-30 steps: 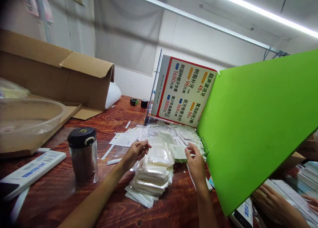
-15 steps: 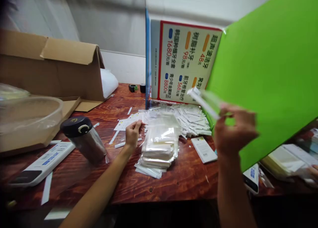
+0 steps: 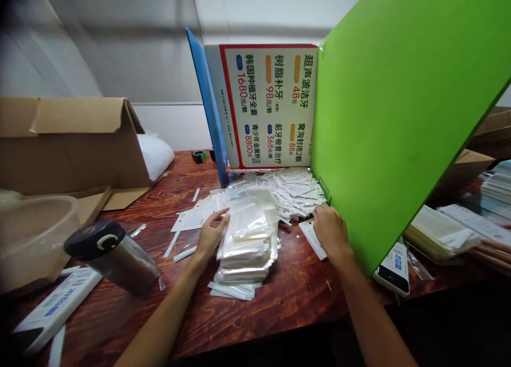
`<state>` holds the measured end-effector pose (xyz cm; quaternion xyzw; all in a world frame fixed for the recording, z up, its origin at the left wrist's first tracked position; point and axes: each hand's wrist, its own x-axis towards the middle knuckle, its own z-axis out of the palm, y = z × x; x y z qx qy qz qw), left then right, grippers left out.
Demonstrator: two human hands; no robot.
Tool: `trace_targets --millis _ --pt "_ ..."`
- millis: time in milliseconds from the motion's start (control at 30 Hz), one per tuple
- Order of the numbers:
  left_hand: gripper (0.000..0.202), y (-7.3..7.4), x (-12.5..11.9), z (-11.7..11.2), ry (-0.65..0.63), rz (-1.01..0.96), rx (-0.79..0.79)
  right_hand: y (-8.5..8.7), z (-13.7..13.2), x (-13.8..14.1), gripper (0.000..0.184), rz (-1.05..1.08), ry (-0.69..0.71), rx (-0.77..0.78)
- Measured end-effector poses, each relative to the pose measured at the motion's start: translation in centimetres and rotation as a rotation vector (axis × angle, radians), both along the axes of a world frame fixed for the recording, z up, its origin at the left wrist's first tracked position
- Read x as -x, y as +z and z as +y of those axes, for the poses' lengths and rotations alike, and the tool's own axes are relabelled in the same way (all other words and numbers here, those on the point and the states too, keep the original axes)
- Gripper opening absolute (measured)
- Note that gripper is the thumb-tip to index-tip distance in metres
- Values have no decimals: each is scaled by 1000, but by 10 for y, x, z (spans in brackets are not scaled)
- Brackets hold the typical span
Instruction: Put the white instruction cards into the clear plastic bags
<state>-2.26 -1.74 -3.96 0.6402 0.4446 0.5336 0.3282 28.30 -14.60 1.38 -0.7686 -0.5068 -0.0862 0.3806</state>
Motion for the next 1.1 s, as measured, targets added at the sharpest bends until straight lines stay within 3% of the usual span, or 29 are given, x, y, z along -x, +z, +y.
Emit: trace_targets --millis 67,167,267,467,533,700,867,1000,1100 --pt "35 1 0 -2 -15 -6 26 -27 -24 -6 22 -63 -78 176" --pt "34 4 0 -4 26 -10 31 -50 -48 -11 34 -89 -196 373" --pt "37 5 1 -4 84 -1 15 -58 -56 -10 38 -75 -205 409" --pt "47 4 1 -7 146 -45 61 -59 -62 6 54 -19 -287 435" --pt "48 3 1 -8 140 -63 94 -63 -65 11 60 21 -324 349" --pt "49 2 1 -7 103 -144 116 -75 -69 7 66 160 -273 -70" --pt "49 3 0 -5 115 -157 160 -78 -73 0 55 399 -246 -197" --pt "52 4 0 -6 119 -201 184 -78 -74 1 57 631 -185 -336" --pt "57 5 2 -7 94 -298 229 -68 -69 9 59 728 -120 -445"
